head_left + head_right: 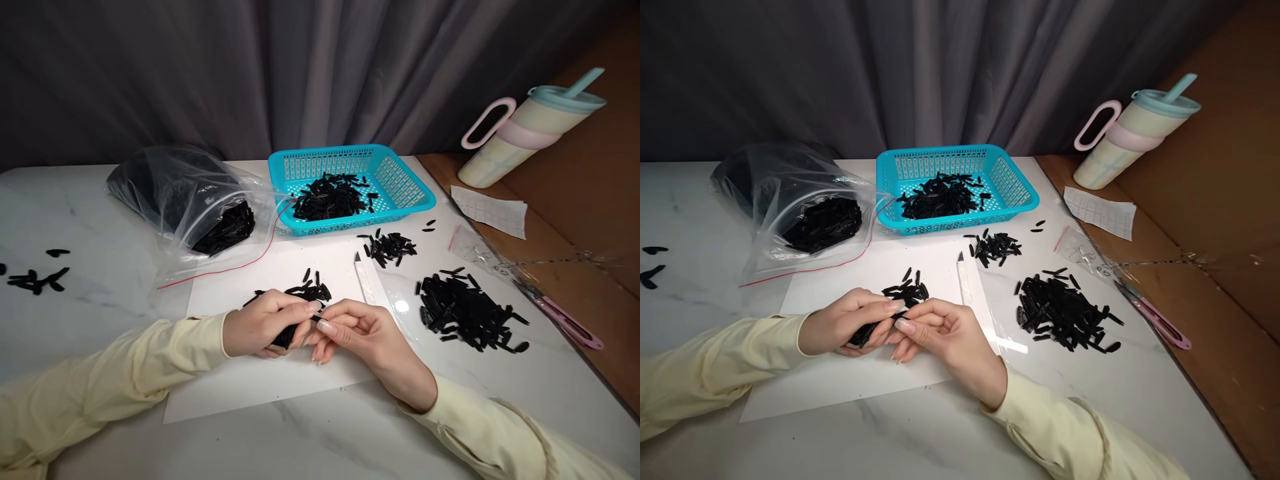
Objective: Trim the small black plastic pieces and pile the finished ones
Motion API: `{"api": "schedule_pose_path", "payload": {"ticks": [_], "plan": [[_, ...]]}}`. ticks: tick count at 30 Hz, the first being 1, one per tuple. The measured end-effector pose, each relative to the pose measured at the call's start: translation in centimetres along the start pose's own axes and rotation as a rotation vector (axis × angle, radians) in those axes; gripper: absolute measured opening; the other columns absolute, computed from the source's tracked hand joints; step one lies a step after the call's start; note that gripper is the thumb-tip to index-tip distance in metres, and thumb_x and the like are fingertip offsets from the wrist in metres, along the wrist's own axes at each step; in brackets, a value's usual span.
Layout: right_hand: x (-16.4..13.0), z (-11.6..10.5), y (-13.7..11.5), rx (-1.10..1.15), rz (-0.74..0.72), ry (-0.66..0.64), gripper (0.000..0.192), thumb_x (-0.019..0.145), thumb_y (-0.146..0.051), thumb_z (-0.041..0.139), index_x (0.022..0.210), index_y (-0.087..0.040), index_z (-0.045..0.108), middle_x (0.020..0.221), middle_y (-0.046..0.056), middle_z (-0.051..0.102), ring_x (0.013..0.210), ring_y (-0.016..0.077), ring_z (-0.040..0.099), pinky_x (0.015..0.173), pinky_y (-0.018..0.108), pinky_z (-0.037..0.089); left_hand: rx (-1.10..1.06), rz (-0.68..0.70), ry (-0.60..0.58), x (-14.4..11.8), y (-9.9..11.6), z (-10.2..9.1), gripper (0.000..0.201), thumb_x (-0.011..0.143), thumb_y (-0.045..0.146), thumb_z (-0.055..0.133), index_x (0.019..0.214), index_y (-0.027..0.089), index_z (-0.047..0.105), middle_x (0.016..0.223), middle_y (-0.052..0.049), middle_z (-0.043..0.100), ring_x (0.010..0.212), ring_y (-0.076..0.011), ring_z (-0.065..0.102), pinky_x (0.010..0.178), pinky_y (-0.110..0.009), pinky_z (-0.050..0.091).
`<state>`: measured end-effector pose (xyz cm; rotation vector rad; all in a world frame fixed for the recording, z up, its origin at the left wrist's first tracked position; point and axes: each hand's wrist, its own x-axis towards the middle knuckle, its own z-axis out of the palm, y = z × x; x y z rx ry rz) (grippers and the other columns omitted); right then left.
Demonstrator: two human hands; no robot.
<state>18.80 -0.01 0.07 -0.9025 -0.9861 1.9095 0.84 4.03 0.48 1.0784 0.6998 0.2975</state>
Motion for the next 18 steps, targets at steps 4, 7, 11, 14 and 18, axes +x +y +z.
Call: {"api": "schedule_pose_path", "payload": {"ticks": [4, 7, 11, 14, 18], "plan": [[0.06, -0.06, 0.22, -0.005, -0.027, -0.011, 0.015, 0.084, -0.025, 0.06, 0.08, -0.011, 0.065, 0.072, 0.006, 0.07, 0.059, 0.0115, 0.065, 0.058, 0.023, 0.054, 0.064, 0.021, -0.001, -0.02, 0.01, -0.04, 0.048, 0.084, 0.052, 0.045, 0.053, 0.015, 0.045, 0.037, 0.006, 0.033, 0.028, -0.0039, 0.028, 0.027, -0.017, 0.018], [0.01, -0.13, 0.0, 0.023, -0.024, -0.034, 0.016, 0.085, -0.025, 0.059, 0.081, -0.01, 0.064, 0.075, 0.008, 0.07, 0.062, 0.0129, 0.066, 0.06, 0.025, 0.053, 0.107, 0.039, 0.003, -0.03, 0.02, -0.1, 0.047, 0.085, 0.051, 0.044, 0.053, 0.016, 0.045, 0.037, 0.006, 0.034, 0.028, -0.0041, 0.029, 0.028, -0.018, 0.02], [-0.02, -0.22, -0.33, 0.047, 0.013, -0.04, 0.019, 0.086, -0.026, 0.057, 0.081, -0.009, 0.063, 0.075, 0.01, 0.07, 0.061, 0.0136, 0.065, 0.059, 0.025, 0.052, 0.145, 0.047, 0.021, -0.07, 0.04, -0.07, 0.046, 0.085, 0.05, 0.042, 0.054, 0.016, 0.045, 0.037, 0.006, 0.033, 0.028, -0.0047, 0.029, 0.029, -0.018, 0.02], [-0.03, -0.31, -0.33, 0.048, 0.022, -0.046, 0.019, 0.086, -0.027, 0.056, 0.078, -0.01, 0.06, 0.07, 0.008, 0.069, 0.052, 0.0117, 0.062, 0.053, 0.024, 0.05, 0.193, 0.057, 0.041, -0.15, 0.1, -0.06, 0.046, 0.086, 0.048, 0.042, 0.053, 0.016, 0.044, 0.038, 0.007, 0.034, 0.029, -0.0046, 0.029, 0.029, -0.018, 0.021], [-0.1, -0.35, -0.33, 0.034, 0.055, -0.071, 0.023, 0.088, -0.031, 0.053, 0.078, -0.011, 0.059, 0.068, 0.009, 0.068, 0.047, 0.0117, 0.06, 0.048, 0.024, 0.049, 0.217, 0.054, 0.04, -0.27, 0.05, -0.12, 0.044, 0.087, 0.045, 0.038, 0.053, 0.017, 0.043, 0.039, 0.007, 0.034, 0.029, -0.005, 0.029, 0.029, -0.019, 0.021]]}}
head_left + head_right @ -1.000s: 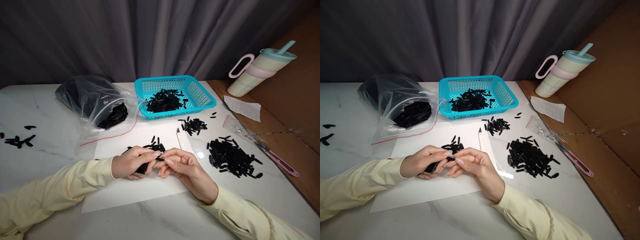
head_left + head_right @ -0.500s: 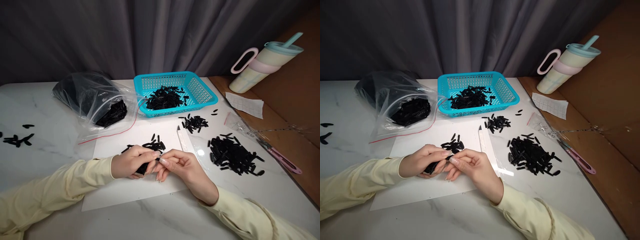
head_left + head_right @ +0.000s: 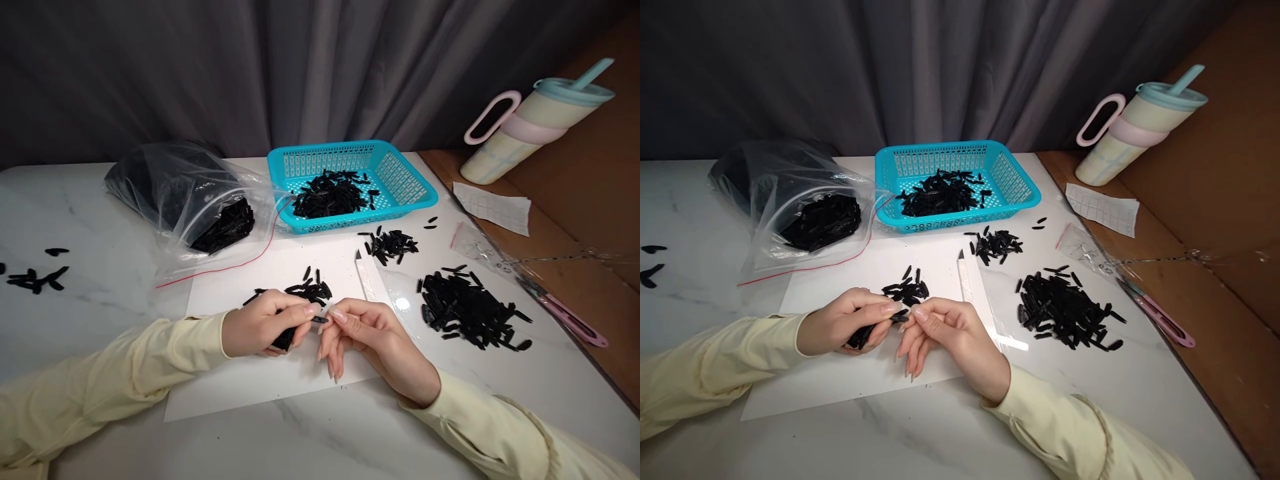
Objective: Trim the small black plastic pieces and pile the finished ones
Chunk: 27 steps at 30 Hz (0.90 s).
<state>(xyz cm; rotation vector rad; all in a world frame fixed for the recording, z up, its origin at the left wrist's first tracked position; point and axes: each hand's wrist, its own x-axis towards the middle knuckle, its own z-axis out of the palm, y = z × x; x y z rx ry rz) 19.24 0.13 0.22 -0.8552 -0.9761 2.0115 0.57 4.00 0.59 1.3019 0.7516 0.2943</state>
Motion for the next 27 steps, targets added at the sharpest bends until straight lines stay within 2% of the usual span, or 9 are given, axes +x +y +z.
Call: {"api": "schedule_pose_path", "payload": {"ticks": [2, 6, 11, 14, 19, 23, 27], "plan": [[-0.07, 0.02, -0.04, -0.012, 0.017, -0.02, 0.024, 0.088, -0.032, 0.053, 0.081, -0.01, 0.059, 0.07, 0.009, 0.067, 0.048, 0.0127, 0.061, 0.048, 0.025, 0.049, 0.081, 0.07, 0.022, -0.02, -0.06, 0.03, 0.043, 0.089, 0.04, 0.037, 0.053, 0.017, 0.043, 0.04, 0.006, 0.036, 0.031, -0.0052, 0.031, 0.032, -0.019, 0.025], [-0.19, 0.05, -0.08, -0.027, 0.026, -0.052, 0.021, 0.086, -0.03, 0.057, 0.083, -0.01, 0.059, 0.07, 0.009, 0.066, 0.051, 0.0137, 0.062, 0.046, 0.025, 0.05, 0.345, 0.304, 0.081, 0.07, -0.1, 0.25, 0.041, 0.09, 0.025, 0.036, 0.051, 0.015, 0.045, 0.045, 0.004, 0.043, 0.042, -0.0049, 0.037, 0.047, -0.017, 0.035], [-0.21, 0.02, -0.05, -0.016, 0.015, -0.069, 0.018, 0.085, -0.028, 0.058, 0.085, -0.01, 0.058, 0.071, 0.009, 0.067, 0.051, 0.0141, 0.063, 0.046, 0.025, 0.051, 0.397, 0.34, 0.095, 0.19, -0.09, 0.28, 0.042, 0.09, 0.022, 0.035, 0.05, 0.015, 0.044, 0.046, 0.005, 0.042, 0.043, -0.0045, 0.036, 0.051, -0.016, 0.036], [-0.23, -0.01, -0.11, -0.009, 0.01, -0.071, 0.019, 0.085, -0.029, 0.058, 0.085, -0.01, 0.058, 0.071, 0.009, 0.067, 0.05, 0.014, 0.063, 0.046, 0.025, 0.051, 0.3, 0.277, 0.064, 0.09, -0.08, 0.21, 0.045, 0.091, 0.029, 0.035, 0.05, 0.015, 0.044, 0.044, 0.005, 0.04, 0.04, -0.0046, 0.035, 0.044, -0.018, 0.033], [-0.24, -0.08, -0.16, -0.015, -0.006, -0.097, 0.019, 0.086, -0.029, 0.057, 0.086, -0.01, 0.06, 0.069, 0.008, 0.068, 0.048, 0.0125, 0.062, 0.046, 0.024, 0.05, -0.06, 0.023, 0.009, -0.17, 0.11, 0.42, 0.048, 0.089, 0.047, 0.038, 0.053, 0.016, 0.045, 0.037, 0.007, 0.033, 0.029, -0.0046, 0.029, 0.029, -0.018, 0.021], [-0.2, -0.11, -0.01, -0.024, -0.028, -0.079, 0.02, 0.087, -0.03, 0.056, 0.084, -0.011, 0.061, 0.066, 0.007, 0.068, 0.046, 0.0116, 0.061, 0.044, 0.022, 0.048, -0.303, -0.08, -0.036, -0.19, 0.25, 0.69, 0.046, 0.085, 0.048, 0.045, 0.053, 0.015, 0.046, 0.039, 0.006, 0.036, 0.027, -0.0032, 0.026, 0.027, -0.017, 0.017], [-0.14, -0.18, 0.14, -0.025, -0.043, -0.086, 0.021, 0.087, -0.03, 0.055, 0.083, -0.011, 0.062, 0.065, 0.006, 0.068, 0.045, 0.0103, 0.06, 0.043, 0.021, 0.048, -0.436, -0.121, -0.068, -0.07, 0.28, 0.73, 0.046, 0.085, 0.045, 0.047, 0.051, 0.013, 0.047, 0.04, 0.005, 0.038, 0.028, -0.0022, 0.024, 0.027, -0.015, 0.017]]}}
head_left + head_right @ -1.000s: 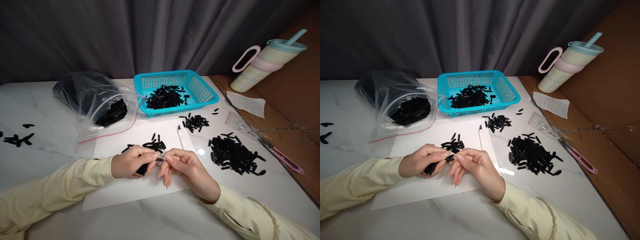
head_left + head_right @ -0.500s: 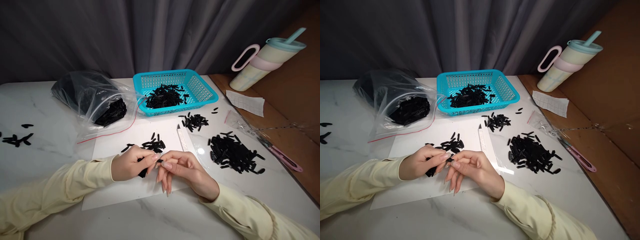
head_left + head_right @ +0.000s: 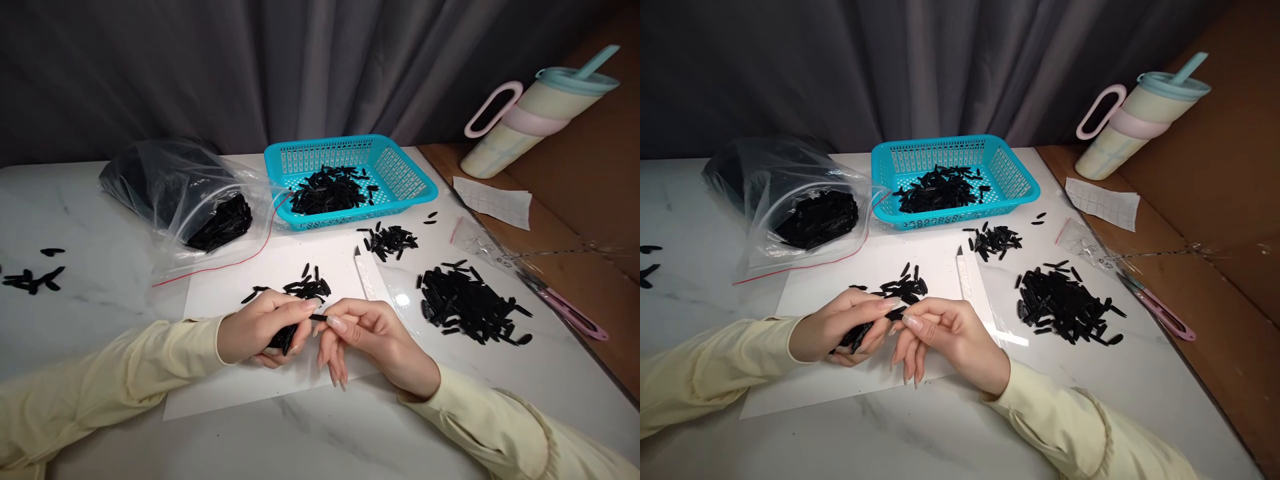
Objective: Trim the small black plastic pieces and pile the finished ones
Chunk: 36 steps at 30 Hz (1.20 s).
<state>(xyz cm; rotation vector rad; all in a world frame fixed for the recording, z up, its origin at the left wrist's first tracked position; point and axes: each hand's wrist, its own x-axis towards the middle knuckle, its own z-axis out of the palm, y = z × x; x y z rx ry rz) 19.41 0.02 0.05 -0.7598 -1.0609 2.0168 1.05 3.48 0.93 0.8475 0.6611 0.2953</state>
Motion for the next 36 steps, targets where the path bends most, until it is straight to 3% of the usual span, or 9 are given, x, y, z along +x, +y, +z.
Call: {"api": "schedule_pose_path", "payload": {"ticks": [13, 36], "plan": [[0.08, -0.09, 0.13, -0.014, 0.002, -0.016, 0.022, 0.087, -0.032, 0.055, 0.086, -0.011, 0.062, 0.066, 0.006, 0.068, 0.046, 0.0101, 0.059, 0.042, 0.02, 0.047, -0.147, -0.093, -0.064, 0.01, 0.12, -0.29, 0.048, 0.084, 0.047, 0.049, 0.05, 0.013, 0.046, 0.035, 0.007, 0.031, 0.027, -0.0016, 0.019, 0.026, -0.012, 0.016], [-0.14, -0.01, 0.17, -0.057, -0.07, 0.073, 0.017, 0.085, -0.03, 0.059, 0.081, -0.013, 0.058, 0.065, 0.004, 0.067, 0.043, 0.0095, 0.057, 0.042, 0.021, 0.046, -0.151, -0.065, -0.088, 0.2, 0.05, -0.41, 0.043, 0.085, 0.043, 0.049, 0.053, 0.013, 0.047, 0.038, 0.007, 0.034, 0.028, -0.0015, 0.02, 0.025, -0.011, 0.017]]}}
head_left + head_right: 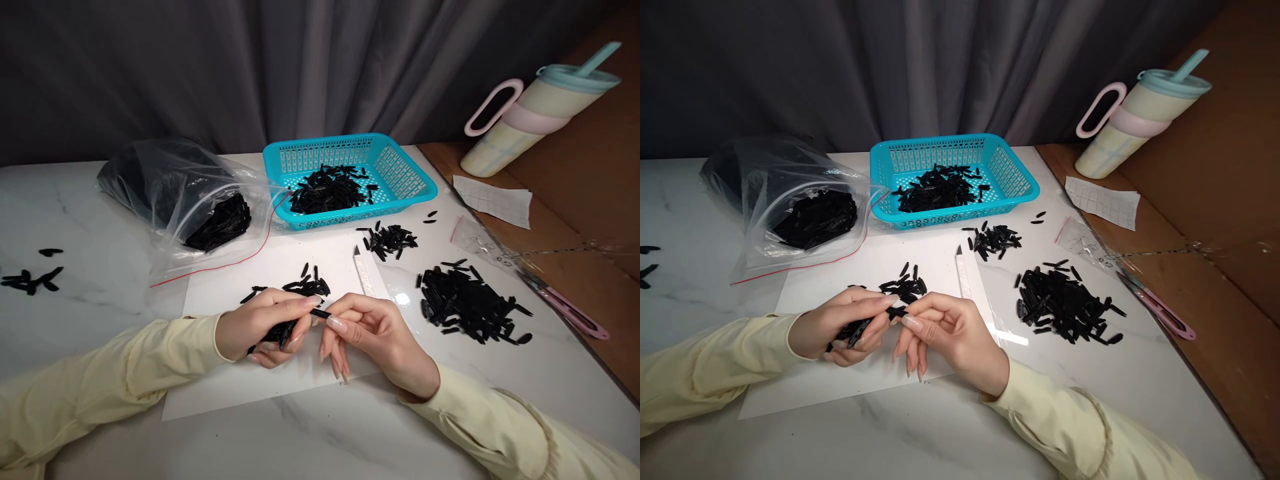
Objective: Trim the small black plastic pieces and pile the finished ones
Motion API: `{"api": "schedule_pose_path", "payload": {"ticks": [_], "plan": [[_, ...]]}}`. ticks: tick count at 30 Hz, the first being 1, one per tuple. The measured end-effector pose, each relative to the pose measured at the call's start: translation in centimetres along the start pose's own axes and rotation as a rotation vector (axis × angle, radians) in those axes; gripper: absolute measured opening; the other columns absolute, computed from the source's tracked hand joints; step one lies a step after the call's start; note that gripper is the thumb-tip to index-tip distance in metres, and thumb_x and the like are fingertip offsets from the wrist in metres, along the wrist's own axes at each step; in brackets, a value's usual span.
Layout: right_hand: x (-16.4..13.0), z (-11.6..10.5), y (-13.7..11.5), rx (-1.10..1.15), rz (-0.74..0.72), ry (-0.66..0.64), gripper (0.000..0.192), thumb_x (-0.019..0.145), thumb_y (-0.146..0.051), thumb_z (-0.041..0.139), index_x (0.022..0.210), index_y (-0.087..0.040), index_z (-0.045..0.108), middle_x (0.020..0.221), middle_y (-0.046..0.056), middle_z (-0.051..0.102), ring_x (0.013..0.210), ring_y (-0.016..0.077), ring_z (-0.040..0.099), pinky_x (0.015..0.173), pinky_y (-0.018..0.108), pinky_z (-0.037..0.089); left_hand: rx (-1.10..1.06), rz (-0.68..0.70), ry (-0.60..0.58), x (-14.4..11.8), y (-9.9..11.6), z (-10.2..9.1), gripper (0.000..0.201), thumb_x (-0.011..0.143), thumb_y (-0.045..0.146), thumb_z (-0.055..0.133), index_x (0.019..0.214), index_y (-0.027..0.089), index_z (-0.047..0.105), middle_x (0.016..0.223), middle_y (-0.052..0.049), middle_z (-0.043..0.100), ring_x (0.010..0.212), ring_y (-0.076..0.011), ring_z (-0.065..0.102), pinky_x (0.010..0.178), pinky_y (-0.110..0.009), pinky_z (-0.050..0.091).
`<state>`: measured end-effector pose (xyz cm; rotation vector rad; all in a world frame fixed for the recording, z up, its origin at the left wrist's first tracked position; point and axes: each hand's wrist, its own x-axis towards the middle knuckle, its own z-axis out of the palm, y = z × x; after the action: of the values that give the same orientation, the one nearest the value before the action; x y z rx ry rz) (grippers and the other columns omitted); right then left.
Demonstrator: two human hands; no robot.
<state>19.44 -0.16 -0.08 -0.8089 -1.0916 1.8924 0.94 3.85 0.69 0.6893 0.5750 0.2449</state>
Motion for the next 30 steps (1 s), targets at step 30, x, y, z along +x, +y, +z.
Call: {"api": "schedule_pose_path", "payload": {"ticks": [30], "plan": [[1.0, -0.7, -0.5, 0.284, 0.098, 0.047, 0.009, 0.085, -0.022, 0.058, 0.081, -0.015, 0.057, 0.079, 0.005, 0.064, 0.065, 0.0114, 0.062, 0.046, 0.016, 0.048, 0.045, -0.007, 0.084, 0.2, 0.4, -0.2, 0.049, 0.075, 0.052, 0.06, 0.051, 0.015, 0.039, 0.037, 0.007, 0.039, 0.025, 0.0001, 0.021, 0.023, -0.01, 0.016]]}}
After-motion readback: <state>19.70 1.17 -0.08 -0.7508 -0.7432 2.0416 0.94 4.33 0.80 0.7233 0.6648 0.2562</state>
